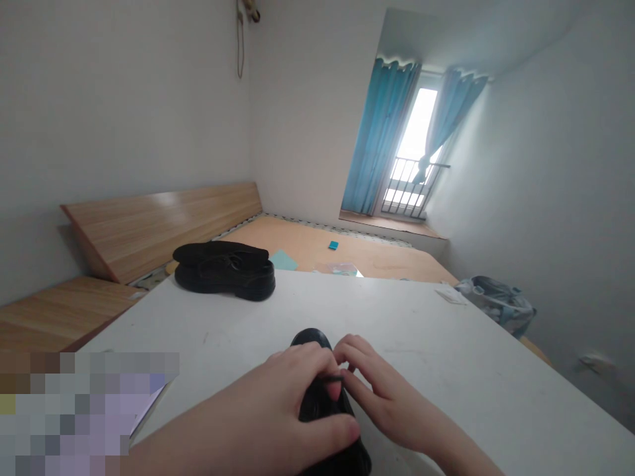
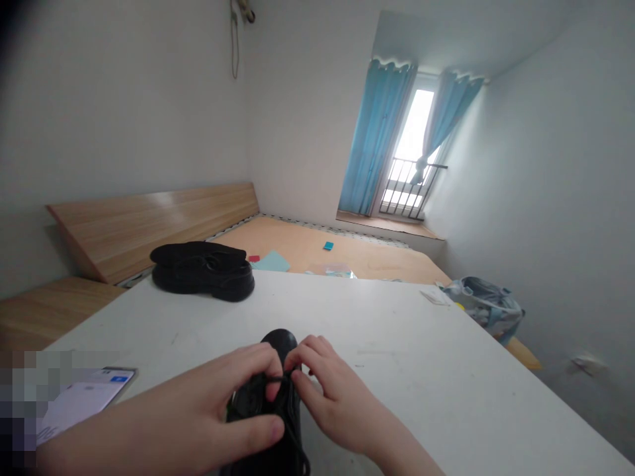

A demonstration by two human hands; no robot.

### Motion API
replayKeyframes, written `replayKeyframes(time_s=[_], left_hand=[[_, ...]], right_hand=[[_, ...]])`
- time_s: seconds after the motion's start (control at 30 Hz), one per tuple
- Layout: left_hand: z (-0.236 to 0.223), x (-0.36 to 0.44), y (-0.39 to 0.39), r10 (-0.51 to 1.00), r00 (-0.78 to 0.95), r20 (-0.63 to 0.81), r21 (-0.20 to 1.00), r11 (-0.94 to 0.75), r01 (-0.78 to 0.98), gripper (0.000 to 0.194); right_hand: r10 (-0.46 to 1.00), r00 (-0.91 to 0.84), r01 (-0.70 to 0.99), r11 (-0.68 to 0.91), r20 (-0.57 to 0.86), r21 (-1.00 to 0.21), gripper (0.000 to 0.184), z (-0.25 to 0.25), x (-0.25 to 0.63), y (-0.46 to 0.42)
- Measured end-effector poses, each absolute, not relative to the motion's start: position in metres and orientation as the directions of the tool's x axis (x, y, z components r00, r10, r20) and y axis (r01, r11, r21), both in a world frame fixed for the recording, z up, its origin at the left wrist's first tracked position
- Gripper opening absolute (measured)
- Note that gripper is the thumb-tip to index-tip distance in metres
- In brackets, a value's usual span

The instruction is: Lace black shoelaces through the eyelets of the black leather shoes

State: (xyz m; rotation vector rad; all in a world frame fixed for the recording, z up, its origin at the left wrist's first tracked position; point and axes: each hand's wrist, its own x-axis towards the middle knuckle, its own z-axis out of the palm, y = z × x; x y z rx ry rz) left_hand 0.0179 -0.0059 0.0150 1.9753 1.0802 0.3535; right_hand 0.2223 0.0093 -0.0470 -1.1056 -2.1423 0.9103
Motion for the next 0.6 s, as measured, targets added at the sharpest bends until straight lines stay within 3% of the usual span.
replayKeyframes(time_s=[0.1, 0.17, 0.27, 0.37, 0.43, 0.5, 0.6], left_hand=[[0.020, 0.017, -0.007, 0.798, 0.603, -0.031, 0.938, -0.185, 0.293, 0.022], [0.022, 0.017, -0.007, 0.827, 0.556, 0.081, 0.959, -0.217, 0.182, 0.023], [0.024, 0.016, -0.009, 0.865, 0.459, 0.204, 0.925, -0.325, 0.199, 0.018], [0.025, 0.016, -0.010, 0.875, 0.417, 0.247, 0.906, -0.361, 0.222, 0.019], [0.026, 0.015, -0.009, 0.879, 0.392, 0.273, 0.902, -0.375, 0.213, 0.020], [0.029, 0.013, -0.008, 0.879, 0.342, 0.331, 0.872, -0.424, 0.244, 0.022], [0.032, 0.008, -0.008, 0.859, 0.263, 0.439, 0.786, -0.509, 0.351, 0.024]], right_hand=[[0.851, -0.506, 0.365, 0.357, 0.139, -0.860, 0.017, -0.052, 0.222, 0.010], [0.857, -0.510, 0.224, 0.221, 0.079, -0.949, 0.017, -0.058, 0.221, 0.012], [0.864, -0.502, -0.044, 0.019, 0.038, -0.999, 0.020, -0.064, 0.222, 0.016], [0.865, -0.499, -0.245, -0.082, 0.053, -0.966, 0.025, -0.060, 0.225, 0.017], [0.864, -0.503, -0.196, -0.078, 0.032, -0.977, 0.026, -0.055, 0.228, 0.017], [0.880, -0.475, 0.007, 0.004, 0.000, -1.000, 0.026, -0.052, 0.231, 0.016], [0.905, -0.426, 0.310, 0.157, 0.011, -0.938, 0.027, -0.053, 0.232, 0.017]])
